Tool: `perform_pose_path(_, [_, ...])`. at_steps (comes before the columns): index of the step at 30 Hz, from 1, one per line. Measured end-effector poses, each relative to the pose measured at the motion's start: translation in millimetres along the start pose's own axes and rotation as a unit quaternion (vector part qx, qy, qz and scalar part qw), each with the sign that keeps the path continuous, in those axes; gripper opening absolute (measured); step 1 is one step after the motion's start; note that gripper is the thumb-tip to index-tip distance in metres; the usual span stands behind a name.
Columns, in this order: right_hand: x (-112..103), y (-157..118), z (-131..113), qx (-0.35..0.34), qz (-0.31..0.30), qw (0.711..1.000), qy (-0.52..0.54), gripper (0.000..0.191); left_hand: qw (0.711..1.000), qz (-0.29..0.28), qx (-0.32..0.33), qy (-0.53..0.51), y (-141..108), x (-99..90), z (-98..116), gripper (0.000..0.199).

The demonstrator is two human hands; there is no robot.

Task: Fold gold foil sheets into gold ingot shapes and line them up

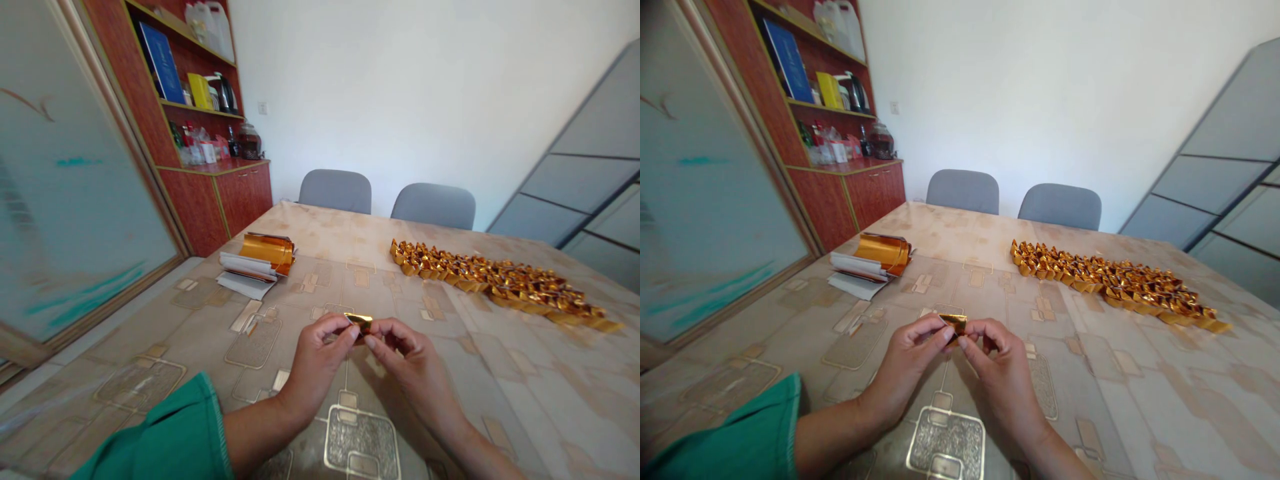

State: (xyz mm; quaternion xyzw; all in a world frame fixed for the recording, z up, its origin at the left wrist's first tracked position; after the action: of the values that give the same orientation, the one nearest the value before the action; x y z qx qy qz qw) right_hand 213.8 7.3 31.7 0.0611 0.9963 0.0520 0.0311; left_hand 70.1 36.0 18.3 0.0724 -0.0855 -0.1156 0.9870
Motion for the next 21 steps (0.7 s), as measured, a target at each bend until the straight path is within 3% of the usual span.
perform_pose_path(6, [-1, 5, 10, 0.11, -0.039, 0.982, 0.15, 0.03, 0.968, -0.019, -0.142, -0.204, -3, 9.2, -7, 0.038])
perform_pose_path(12, [0, 3, 20, 0.193, -0.072, 0.954, 0.219, 0.032, 0.933, -0.063, -0.222, -0.276, -1, 10.3, -7, 0.022])
perform_pose_path(21, [1, -1, 20, 0.238, -0.141, 0.921, 0.275, 0.029, 0.866, -0.122, -0.321, -0.363, -2, 15.6, -14, 0.008])
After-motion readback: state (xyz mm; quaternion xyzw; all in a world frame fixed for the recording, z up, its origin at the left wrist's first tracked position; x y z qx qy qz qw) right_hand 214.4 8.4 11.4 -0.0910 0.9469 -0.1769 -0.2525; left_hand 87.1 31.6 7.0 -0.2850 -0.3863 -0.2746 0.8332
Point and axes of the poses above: each hand's wrist, its own y-axis towards the middle knuckle, its own x-axis out of the palm, z = x × y, the point moved 5 cm from there along y, towards the middle knuckle, and after that the axes turned 4 degrees about x, right-handed, at the moved point
